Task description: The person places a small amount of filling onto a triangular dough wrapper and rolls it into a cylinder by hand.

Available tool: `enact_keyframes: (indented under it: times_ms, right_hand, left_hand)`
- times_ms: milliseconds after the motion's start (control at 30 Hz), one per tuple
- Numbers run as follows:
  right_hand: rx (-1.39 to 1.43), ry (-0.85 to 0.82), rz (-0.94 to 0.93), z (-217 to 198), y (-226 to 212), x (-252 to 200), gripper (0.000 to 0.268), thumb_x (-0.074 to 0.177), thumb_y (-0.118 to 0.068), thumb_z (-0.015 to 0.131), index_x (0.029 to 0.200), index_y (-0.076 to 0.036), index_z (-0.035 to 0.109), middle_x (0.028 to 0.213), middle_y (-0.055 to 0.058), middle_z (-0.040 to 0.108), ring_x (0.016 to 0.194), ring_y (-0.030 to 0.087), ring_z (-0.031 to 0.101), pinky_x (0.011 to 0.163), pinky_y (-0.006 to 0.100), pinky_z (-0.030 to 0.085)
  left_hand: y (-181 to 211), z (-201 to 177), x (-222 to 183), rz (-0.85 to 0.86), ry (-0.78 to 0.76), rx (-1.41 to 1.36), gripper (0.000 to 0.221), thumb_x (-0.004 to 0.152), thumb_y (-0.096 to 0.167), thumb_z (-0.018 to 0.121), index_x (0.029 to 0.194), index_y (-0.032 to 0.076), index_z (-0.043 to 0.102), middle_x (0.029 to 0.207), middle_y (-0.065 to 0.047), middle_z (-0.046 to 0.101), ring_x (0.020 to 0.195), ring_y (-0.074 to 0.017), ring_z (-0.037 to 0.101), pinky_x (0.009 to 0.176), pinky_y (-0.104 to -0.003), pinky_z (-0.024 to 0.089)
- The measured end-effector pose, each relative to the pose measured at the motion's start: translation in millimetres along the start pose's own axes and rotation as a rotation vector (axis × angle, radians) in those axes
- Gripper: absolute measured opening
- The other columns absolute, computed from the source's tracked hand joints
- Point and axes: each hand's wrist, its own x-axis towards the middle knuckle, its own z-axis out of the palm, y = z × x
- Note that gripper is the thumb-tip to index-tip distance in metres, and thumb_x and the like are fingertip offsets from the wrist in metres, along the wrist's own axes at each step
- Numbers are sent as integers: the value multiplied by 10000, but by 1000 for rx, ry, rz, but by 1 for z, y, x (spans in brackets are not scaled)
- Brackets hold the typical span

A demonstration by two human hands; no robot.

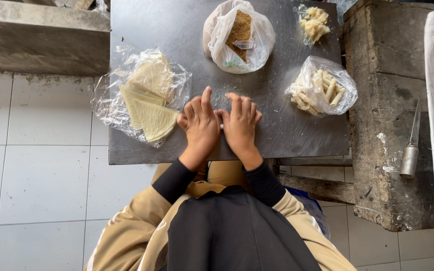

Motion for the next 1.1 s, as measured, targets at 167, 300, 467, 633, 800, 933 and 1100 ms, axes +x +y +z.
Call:
enact_keyframes:
  times_ms: [167, 300, 467, 633, 800, 933, 1100]
  right_hand:
    - [185, -62, 88, -13, 17, 12, 386, 1003, -255, 705, 1346, -140, 569, 1099, 32, 623, 1075, 214, 564, 1011, 420, 331]
    - [379, -92, -36, -48, 17, -8, 272, 1019, -146, 662, 1289, -143, 635, 1148, -4, 683, 1094, 182, 608, 1046, 370, 350]
    - [320, -212, -189, -54, 3, -12, 283, 971, -119, 676, 1253, -142, 675, 1116, -17, 738, 1090, 160, 644, 1024, 365, 342]
    - [404, -146, -107, -52, 11, -9, 254, 1012, -109, 638, 1264, -99, 667, 1046, 12, 757, 992, 170, 659, 948, 366, 428]
    - [583, 348, 113, -66, 84, 7, 142, 1135, -80, 524, 1267, -47, 565, 986, 63, 647, 892, 155, 638, 785, 294, 597]
    - [135, 568, 217, -101, 149, 27, 168, 1102, -15, 552, 1268, -38, 553, 1041, 75, 654, 880, 183, 631, 681, 312, 477]
    - [-80, 449, 109, -107, 159, 28, 293, 1041, -35, 647, 1316, -28, 548, 1225, 94, 633, 1019, 214, 590, 884, 355, 502]
  left_hand:
    - [-17, -28, 4, -1, -11, -186, 653, 969, 137, 647, 1555, 101, 363, 1288, -73, 563, 1231, -243, 443, 976, -415, 251]
    - [-30, -63, -8, 29, -53, -298, 535, 979, 142, 688, 1472, 119, 482, 1198, -5, 671, 1178, -197, 536, 979, -380, 287]
    - [-21, -60, -12, 160, -139, -263, 528, 889, 191, 735, 1385, 135, 563, 1125, 29, 725, 1090, -183, 603, 946, -373, 317]
    - [-15, -50, -8, 137, -135, -298, 467, 965, 211, 720, 1392, 109, 561, 1122, 11, 743, 1043, -177, 622, 908, -354, 327]
    - [-51, -83, -6, 29, 59, -181, 412, 1009, 172, 730, 1395, 106, 602, 1190, -2, 739, 1032, -165, 637, 937, -335, 363]
    - [-80, -106, -11, -154, 131, -14, 456, 972, 193, 777, 1379, 74, 609, 1154, -22, 736, 1003, -178, 638, 931, -373, 353]
    - [-90, -108, -17, -278, 91, -4, 528, 917, 243, 817, 1370, 67, 609, 1119, -34, 729, 997, -198, 644, 922, -371, 369]
